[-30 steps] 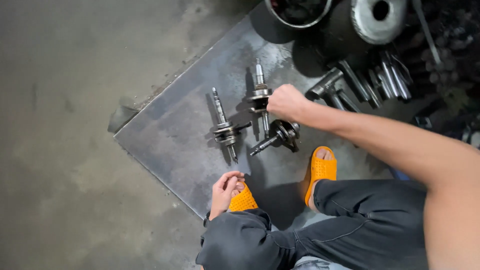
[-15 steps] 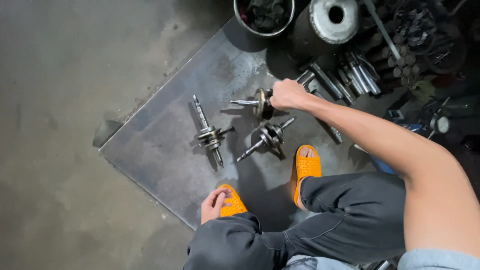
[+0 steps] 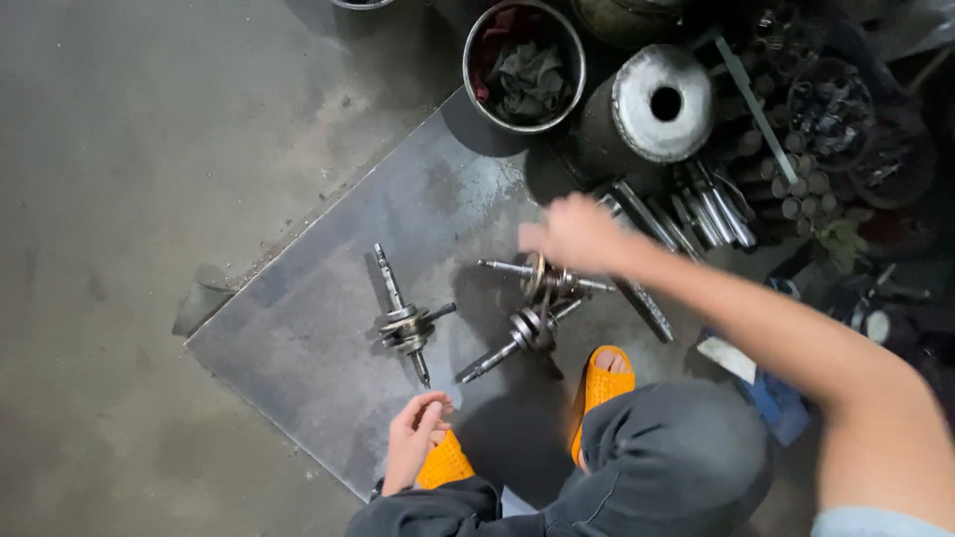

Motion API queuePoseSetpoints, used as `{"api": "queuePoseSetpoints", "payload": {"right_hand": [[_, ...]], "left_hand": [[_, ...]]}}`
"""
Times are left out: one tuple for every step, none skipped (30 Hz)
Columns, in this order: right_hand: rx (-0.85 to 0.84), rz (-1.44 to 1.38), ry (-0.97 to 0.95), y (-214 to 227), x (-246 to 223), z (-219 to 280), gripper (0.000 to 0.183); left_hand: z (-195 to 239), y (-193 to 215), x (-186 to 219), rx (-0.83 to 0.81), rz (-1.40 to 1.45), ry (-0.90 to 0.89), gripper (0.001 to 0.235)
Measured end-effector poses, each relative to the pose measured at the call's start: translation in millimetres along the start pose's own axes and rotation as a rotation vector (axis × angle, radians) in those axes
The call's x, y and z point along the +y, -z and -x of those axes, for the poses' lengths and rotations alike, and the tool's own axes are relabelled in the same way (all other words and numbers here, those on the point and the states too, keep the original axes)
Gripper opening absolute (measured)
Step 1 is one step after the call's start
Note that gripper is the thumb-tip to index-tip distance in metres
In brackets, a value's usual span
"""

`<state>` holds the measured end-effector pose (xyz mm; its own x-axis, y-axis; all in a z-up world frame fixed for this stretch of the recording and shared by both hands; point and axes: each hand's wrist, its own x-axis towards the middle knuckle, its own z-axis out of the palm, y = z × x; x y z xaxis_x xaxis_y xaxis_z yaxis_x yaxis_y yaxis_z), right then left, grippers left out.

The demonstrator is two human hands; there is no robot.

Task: Assembling and aligning motorcycle crankshaft components using a press and dial indicator

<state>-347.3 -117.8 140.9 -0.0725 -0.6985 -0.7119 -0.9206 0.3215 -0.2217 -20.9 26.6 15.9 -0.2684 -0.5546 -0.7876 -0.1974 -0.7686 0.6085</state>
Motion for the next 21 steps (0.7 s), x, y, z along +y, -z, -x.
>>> {"api": "queuePoseSetpoints", "payload": {"right_hand": [[-0.005,0.000,0.007,10,16,-34,0.056],[0.316,0.034,0.092,22,33,-69,0.032],[0.637,0.065,0.177,35,49,-103,0.041],[0.638,0.065,0.189,43,55,-130,0.041],[0.579,0.068,0.077,51,60,-158,0.061],[0.515,0.068,-0.033,57,63,-185,0.085],[0.513,0.064,-0.018,56,61,-200,0.085],[0.453,0.084,-0.076,53,58,-214,0.095],[0.394,0.105,-0.132,51,55,-228,0.106],[0.395,0.107,-0.122,47,57,-236,0.106],[0.497,0.144,-0.077,44,60,-243,0.086],[0.597,0.179,-0.035,38,63,-247,0.066],[0.595,0.179,-0.028,43,67,-243,0.066],[0.688,0.170,0.045,48,70,-240,0.052],[0.781,0.160,0.119,53,73,-237,0.039],[0.779,0.159,0.129,70,78,-204,0.039],[0.956,0.096,0.266,86,82,-171,0.032],[1.130,0.031,0.409,103,87,-138,0.028],[1.127,0.030,0.420,114,95,-98,0.028],[1.087,-0.090,0.477,125,105,-58,0.028],[1.043,-0.210,0.532,136,116,-17,0.029]], "left_hand": [[2,2,6,0.008,0.001,0.004,0.021],[1,4,14,0.058,-0.026,-0.051,0.019],[0,5,23,0.108,-0.053,-0.105,0.018],[-2,9,35,0.120,-0.049,-0.109,0.018],[-4,13,48,0.102,-0.095,-0.188,0.018],[-4,18,60,0.087,-0.144,-0.264,0.019],[-8,21,88,0.101,-0.145,-0.264,0.019],[-12,23,115,0.028,-0.341,-0.446,0.017],[-15,27,142,-0.046,-0.539,-0.625,0.015],[-29,14,168,-0.036,-0.538,-0.626,0.015],[-43,2,195,-0.057,-0.756,-0.836,0.014],[-55,-9,220,-0.085,-0.978,-1.040,0.015],[-81,-28,234,-0.078,-0.979,-1.036,0.015],[-107,-45,249,-0.018,-1.350,-1.189,0.012],[-133,-61,263,0.048,-1.728,-1.324,0.012],[-155,-80,268,0.055,-1.731,-1.315,0.012],[-178,-98,273,0.122,-1.738,-1.458,0.012],[-201,-116,277,0.194,-1.738,-1.602,0.015],[-212,-131,275,0.204,-1.741,-1.592,0.015],[-223,-146,273,0.256,-1.745,-1.623,0.022],[-235,-162,271,0.309,-1.748,-1.654,0.028]]}}
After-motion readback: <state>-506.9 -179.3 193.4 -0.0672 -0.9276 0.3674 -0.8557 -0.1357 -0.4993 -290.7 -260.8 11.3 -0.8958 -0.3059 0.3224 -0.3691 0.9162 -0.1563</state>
